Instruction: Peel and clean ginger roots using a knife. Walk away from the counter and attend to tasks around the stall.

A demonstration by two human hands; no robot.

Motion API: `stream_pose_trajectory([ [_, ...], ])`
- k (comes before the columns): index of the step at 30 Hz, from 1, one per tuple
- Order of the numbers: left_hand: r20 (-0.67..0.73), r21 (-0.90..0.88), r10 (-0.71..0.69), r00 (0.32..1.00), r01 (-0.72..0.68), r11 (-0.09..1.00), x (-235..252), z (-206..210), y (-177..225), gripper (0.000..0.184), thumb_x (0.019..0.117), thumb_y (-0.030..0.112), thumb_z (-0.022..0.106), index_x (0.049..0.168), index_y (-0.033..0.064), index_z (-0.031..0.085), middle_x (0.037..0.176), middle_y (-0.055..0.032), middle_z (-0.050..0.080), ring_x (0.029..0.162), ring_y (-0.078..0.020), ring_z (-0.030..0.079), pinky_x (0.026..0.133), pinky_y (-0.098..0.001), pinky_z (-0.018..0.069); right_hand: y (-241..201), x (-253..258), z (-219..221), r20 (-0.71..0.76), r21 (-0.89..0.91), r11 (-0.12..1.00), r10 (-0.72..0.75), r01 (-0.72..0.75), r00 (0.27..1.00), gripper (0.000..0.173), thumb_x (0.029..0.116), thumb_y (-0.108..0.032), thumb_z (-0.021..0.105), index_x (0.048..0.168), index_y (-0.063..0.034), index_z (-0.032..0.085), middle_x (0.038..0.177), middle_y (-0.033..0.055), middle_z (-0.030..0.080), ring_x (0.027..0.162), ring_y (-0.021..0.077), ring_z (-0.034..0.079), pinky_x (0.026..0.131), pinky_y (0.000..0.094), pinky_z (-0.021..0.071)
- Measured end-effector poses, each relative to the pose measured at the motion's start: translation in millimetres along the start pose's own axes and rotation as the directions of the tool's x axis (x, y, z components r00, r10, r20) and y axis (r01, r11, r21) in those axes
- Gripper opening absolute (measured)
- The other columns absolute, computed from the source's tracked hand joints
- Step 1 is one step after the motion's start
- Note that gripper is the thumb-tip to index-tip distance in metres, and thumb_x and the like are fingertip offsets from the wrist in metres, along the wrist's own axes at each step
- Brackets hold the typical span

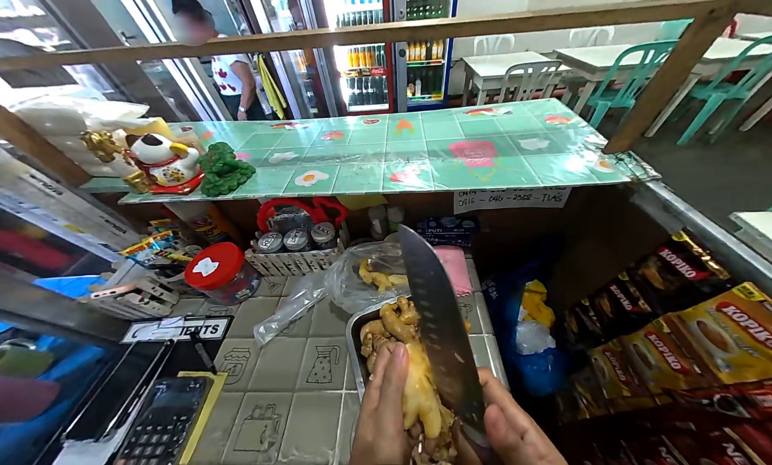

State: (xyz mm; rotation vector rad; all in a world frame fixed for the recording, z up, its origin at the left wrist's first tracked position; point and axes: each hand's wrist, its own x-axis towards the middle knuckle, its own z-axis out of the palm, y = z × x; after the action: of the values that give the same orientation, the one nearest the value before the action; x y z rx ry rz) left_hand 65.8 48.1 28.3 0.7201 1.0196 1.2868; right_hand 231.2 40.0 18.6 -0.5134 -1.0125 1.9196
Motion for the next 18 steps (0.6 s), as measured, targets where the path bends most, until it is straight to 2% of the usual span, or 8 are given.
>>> stream_pose_trajectory([
  [3,0.02,-0.052,-0.056,0.998,0.056,0.997,5.3,-8.6,-0.2,0.039,0.1111,0.036,0.024,0.116,0.007,0.05,0.07,-0.0028,0.057,0.051,-0.0093,0.053,0.046,-0.0226,0.0483,-9.8,1.8,-1.6,-0.025,0.094,0.994,0.058,-0.056,0.998,0.034,0.1071,-0.047,0.044,0.129,-0.0215,0.049,0.069,-0.0063,0.048,0.05,0.003,0.042,0.044,0.0211,0.0376],
  [5,-0.005,-0.03,-0.15,0.989,0.15,0.988,10.0,-15.9,4.0,0.042,0.111,0.035,0.022,0.123,0.0064,0.05,0.072,-0.0029,0.058,0.053,-0.0089,0.056,0.048,-0.022,0.049,-14.9,3.0,-8.1,-0.031,0.076,0.994,0.076,-0.074,0.997,0.036,0.1072,-0.046,0.044,0.133,-0.0212,0.049,0.069,-0.0061,0.049,0.05,0.0033,0.042,0.044,0.021,0.0378],
  [8,-0.095,0.028,-0.24,0.966,0.244,0.969,16.6,-21.6,11.1,0.046,0.1123,0.036,0.021,0.132,0.0057,0.05,0.082,-0.0054,0.063,0.061,-0.0112,0.06,0.052,-0.0236,0.0512,-17.1,1.9,-13.5,-0.028,-0.171,0.98,0.102,-0.105,0.994,0.04,0.1097,-0.038,0.041,0.143,-0.0152,0.044,0.071,-0.0077,0.046,0.051,0.0029,0.041,0.045,0.0212,0.0363],
  [10,-0.116,0.033,-0.237,0.965,0.242,0.97,19.8,-26.5,13.3,0.046,0.1127,0.035,0.022,0.133,0.0054,0.05,0.096,-0.0089,0.067,0.068,-0.0135,0.064,0.057,-0.0254,0.0542,-14.7,0.0,-14.3,-0.041,-0.303,0.944,0.124,-0.131,0.991,0.047,0.1105,-0.032,0.039,0.15,-0.0085,0.043,0.071,-0.0071,0.046,0.051,0.0036,0.04,0.045,0.0217,0.036],
  [12,-0.112,-0.005,-0.217,0.97,0.218,0.976,22.4,-31.8,13.7,0.046,0.113,0.033,0.021,0.132,0.0044,0.052,0.099,-0.0101,0.067,0.07,-0.0152,0.065,0.061,-0.0281,0.0574,-10.5,-1.0,-16.3,-0.038,-0.387,0.912,0.133,-0.137,0.99,0.052,0.1106,-0.03,0.039,0.156,-0.0055,0.037,0.072,-0.0045,0.048,0.051,0.0057,0.04,0.045,0.0234,0.036],
  [14,-0.096,-0.061,-0.214,0.972,0.208,0.976,23.7,-37.3,14.5,0.041,0.1131,0.028,0.024,0.134,0.0027,0.049,0.101,-0.012,0.068,0.075,-0.0185,0.069,0.067,-0.0324,0.061,-5.0,-1.1,-19.4,-0.009,-0.464,0.879,0.118,-0.109,0.993,0.056,0.1099,-0.03,0.043,0.161,-0.0077,0.032,0.079,-0.0004,0.058,0.052,0.0056,0.042,0.045,0.0239,0.0379],
  [17,-0.077,-0.153,-0.207,0.975,0.193,0.969,22.8,-41.2,12.8,0.035,0.1116,0.02,0.031,0.135,-0.0007,0.047,0.107,-0.0157,0.069,0.086,-0.022,0.072,0.076,-0.0353,0.0624,-2.7,-2.9,-21.1,0.042,-0.626,0.778,0.115,-0.064,0.993,0.059,0.1083,-0.033,0.049,0.161,-0.0112,0.033,0.105,0.0077,0.07,0.061,0.0058,0.05,0.057,0.0255,0.0469],
  [18,-0.063,-0.177,-0.207,0.976,0.193,0.965,23.1,-42.5,10.8,0.035,0.1118,0.021,0.033,0.134,-0.0012,0.049,0.107,-0.016,0.069,0.087,-0.0207,0.072,0.076,-0.0331,0.0619,-2.1,-3.4,-20.4,0.046,-0.681,0.731,0.106,-0.046,0.993,0.061,0.107,-0.033,0.052,0.161,-0.0101,0.034,0.099,0.0105,0.069,0.061,0.0092,0.052,0.058,0.0293,0.0497],
])
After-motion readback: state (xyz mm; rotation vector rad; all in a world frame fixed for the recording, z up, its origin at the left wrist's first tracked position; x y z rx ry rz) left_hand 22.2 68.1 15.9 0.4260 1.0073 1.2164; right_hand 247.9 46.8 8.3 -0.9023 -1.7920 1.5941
